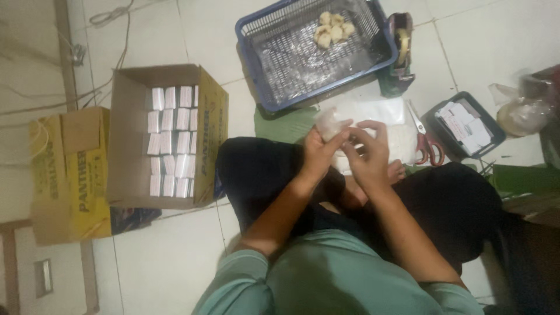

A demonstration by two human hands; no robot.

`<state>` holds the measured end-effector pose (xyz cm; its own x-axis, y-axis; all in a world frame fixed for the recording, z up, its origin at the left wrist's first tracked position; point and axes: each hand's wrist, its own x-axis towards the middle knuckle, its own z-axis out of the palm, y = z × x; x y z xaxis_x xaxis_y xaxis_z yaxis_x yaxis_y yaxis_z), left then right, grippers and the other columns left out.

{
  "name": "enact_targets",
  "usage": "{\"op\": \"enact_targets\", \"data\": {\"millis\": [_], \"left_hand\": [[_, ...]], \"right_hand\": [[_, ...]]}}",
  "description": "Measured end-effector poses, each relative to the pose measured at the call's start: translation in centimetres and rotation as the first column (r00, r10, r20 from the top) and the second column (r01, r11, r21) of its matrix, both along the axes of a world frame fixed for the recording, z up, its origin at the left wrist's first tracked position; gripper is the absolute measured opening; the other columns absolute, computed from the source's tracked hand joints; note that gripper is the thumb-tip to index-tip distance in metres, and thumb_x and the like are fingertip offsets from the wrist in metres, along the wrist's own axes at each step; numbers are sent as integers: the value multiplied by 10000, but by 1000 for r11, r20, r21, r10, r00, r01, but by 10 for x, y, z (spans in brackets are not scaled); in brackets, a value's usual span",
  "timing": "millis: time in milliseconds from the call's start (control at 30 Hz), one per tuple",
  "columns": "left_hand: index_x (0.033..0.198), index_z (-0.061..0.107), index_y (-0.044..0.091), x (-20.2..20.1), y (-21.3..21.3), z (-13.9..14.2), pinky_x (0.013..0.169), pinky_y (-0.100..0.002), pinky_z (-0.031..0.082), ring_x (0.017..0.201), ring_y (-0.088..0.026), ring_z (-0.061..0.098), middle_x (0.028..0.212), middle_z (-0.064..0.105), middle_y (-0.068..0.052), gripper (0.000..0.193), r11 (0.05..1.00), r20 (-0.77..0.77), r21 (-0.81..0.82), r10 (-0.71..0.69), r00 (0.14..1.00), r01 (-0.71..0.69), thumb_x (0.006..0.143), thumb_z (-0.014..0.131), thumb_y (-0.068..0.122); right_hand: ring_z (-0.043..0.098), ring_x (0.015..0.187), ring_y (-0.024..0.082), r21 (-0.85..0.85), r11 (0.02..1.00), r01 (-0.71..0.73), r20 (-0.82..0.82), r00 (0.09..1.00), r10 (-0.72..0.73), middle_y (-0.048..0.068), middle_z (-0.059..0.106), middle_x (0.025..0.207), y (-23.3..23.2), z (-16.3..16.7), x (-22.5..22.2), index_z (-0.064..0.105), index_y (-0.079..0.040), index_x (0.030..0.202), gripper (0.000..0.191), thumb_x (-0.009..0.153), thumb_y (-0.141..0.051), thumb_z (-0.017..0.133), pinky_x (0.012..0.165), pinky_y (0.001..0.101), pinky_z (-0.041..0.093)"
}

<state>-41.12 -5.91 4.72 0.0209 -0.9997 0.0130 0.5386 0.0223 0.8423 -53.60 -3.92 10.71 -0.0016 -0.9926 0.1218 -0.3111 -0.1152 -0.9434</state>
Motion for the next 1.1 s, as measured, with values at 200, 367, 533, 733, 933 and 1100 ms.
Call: {"op": "enact_targets", "data": {"millis": [200,367,533,733,933,1100], "left_hand": [[1455,383,29,-18,-3,-50,813,-354,626,894,-232,712,1124,654,-145,527,966,-125,259,42,991,-9,985,619,54],[1439,479,67,-27,-6,-98,906,-306,531,997,-125,623,1183,611,-56,396,880,-292,471,227,929,-67,1079,584,197],[1288,622,1,14,-7,-124,821,-421,494,968,-281,626,1075,647,-181,442,907,-187,253,-296,937,337,1195,553,427],[1200,710,54,150,-79,-87,1031,-477,516,1221,-375,631,1298,671,-203,448,827,771,556,-551,-320,-86,881,726,367],[1151,701,60,195,-107,-66,958,-443,530,1210,-363,581,1336,587,-157,592,888,795,445,-451,-404,-115,656,946,275],[1002,789,95,212,-105,-74,918,-460,559,1032,-357,703,1071,738,-177,235,930,870,344,-366,-329,-127,826,777,250]], "right_hand": [[571,1292,290,-59,998,-9,58,998,12,179,562,1465,-19,-59,-14,626,13,1388,583,837,-52,806,1052,377,461],[605,1311,259,2,996,-85,99,992,84,206,627,1437,-11,-120,-2,612,58,1398,495,946,-97,739,1073,338,474],[672,1029,224,419,902,-101,335,941,-51,200,715,1195,-22,-150,-6,664,43,1327,405,949,-98,706,888,310,541],[723,931,251,669,681,-296,615,736,-285,178,732,1135,-47,-155,-34,605,82,1351,438,965,-122,626,804,340,588],[733,967,236,636,716,-287,538,831,-144,183,719,1135,-43,-149,-32,581,50,1357,467,906,-22,675,795,328,572],[723,937,233,643,737,-209,536,810,-238,148,730,1156,-46,-148,-54,631,4,1334,419,922,-53,674,770,309,576]]}}
